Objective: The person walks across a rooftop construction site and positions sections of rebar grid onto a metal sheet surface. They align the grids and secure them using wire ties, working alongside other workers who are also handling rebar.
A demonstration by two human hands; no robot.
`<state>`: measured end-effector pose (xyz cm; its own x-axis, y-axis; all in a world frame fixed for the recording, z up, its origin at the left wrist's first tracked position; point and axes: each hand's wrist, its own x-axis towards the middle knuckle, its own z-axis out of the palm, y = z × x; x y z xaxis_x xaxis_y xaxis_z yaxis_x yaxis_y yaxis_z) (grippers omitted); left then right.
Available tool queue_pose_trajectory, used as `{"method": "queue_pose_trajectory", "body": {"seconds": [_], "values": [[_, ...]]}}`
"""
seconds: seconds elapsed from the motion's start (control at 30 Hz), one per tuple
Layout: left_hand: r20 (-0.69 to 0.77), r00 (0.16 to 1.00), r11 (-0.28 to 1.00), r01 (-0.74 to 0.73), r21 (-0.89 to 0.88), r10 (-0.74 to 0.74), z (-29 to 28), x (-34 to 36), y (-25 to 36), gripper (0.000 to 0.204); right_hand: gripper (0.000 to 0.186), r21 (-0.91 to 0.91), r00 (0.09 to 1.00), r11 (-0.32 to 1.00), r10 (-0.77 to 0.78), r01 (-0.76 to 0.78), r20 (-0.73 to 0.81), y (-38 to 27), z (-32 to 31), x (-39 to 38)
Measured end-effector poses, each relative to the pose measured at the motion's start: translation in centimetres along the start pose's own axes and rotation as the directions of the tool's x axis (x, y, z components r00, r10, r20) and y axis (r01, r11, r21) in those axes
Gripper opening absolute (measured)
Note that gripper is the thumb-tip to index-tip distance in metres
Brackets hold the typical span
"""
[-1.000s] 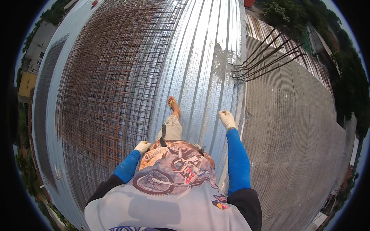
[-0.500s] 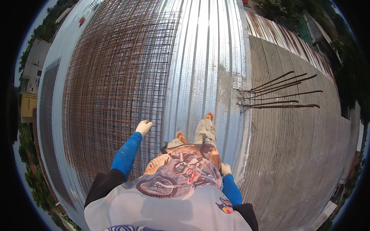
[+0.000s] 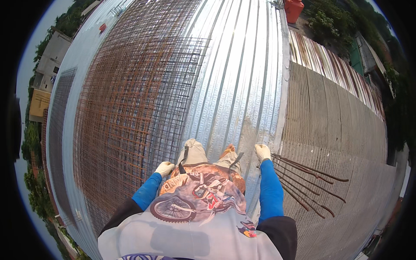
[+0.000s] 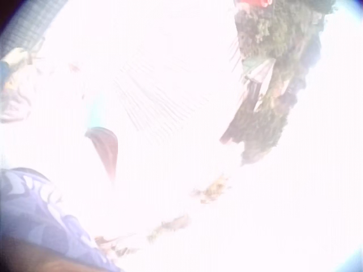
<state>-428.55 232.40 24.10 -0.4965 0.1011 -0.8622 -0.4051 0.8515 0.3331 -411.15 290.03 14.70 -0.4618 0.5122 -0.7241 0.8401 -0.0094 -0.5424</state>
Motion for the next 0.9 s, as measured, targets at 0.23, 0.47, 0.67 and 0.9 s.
{"method": "queue_pose_trajectory", "body": {"seconds": [0.23,0.47,0.67,0.9], "values": [[0.011,0.993,0.992,0.117,-0.037,-0.116,-1.7,5.9,6.8,0.044,0.041,0.137,0.992,0.983,-0.112,0.120,-0.065,-20.3,-7.8,13.0],[-0.034,0.985,0.981,0.163,-0.104,-0.167,-9.9,21.2,20.0,0.045,0.030,0.122,0.985,0.979,0.152,-0.161,0.080,-21.7,-3.8,17.1],[-0.164,0.967,0.977,-0.207,-0.053,0.196,-21.5,30.1,43.3,0.049,0.039,0.277,0.978,0.948,0.111,-0.157,0.177,-10.9,-2.8,16.6],[-0.200,0.959,0.920,-0.255,-0.297,0.201,-26.8,37.1,59.1,0.030,0.039,0.153,0.955,0.967,0.162,-0.204,0.248,-20.7,-7.9,24.5]]}}
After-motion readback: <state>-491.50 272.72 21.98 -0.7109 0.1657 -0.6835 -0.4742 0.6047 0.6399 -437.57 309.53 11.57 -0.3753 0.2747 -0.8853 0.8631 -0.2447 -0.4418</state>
